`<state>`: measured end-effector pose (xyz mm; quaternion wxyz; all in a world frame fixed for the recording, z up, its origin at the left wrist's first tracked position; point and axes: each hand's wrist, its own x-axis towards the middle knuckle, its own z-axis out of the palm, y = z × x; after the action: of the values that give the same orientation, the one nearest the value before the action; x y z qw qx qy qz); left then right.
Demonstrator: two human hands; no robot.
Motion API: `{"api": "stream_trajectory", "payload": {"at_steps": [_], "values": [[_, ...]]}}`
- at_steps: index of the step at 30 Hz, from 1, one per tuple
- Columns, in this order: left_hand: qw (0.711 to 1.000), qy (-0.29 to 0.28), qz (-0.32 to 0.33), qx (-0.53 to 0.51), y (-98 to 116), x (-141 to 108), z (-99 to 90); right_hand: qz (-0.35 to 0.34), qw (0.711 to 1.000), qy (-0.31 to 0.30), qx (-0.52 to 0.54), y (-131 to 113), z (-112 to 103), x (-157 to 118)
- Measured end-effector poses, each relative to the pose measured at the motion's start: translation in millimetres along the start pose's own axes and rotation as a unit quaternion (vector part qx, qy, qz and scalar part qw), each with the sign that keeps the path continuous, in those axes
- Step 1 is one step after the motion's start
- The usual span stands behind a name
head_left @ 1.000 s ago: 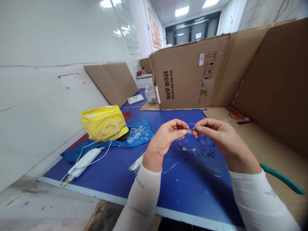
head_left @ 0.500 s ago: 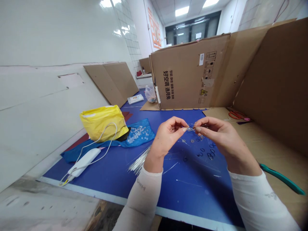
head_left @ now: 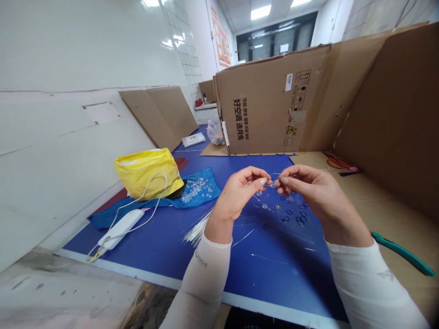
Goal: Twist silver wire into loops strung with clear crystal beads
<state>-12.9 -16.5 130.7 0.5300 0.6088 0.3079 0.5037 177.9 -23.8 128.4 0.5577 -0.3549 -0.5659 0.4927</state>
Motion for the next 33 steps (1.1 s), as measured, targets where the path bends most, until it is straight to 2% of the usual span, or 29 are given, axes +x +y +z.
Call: {"api": "stream_trajectory", "payload": {"at_steps": [13,17,22,28,33], "values": [[1.000,-0.001,-0.017,-0.019,0,0,-0.8,-0.014,0.999,0.009,-0.032,0,1,-1],[0.999,0.019,-0.005,-0.026,0,0,-0.6,-0.013,0.999,0.020,-0.026,2,1,0],[0.998,0.024,-0.008,-0.053,3,0,-4.0,0.002,1.000,0.024,0.021,3,-3,1],[0.995,-0.001,-0.042,-0.090,6,-2,-7.8,0.080,0.990,-0.014,0.111,-2,-9,4],[0.995,-0.010,-0.034,-0.093,9,-5,-4.7,0.086,0.988,-0.016,0.131,-2,-9,5]]}}
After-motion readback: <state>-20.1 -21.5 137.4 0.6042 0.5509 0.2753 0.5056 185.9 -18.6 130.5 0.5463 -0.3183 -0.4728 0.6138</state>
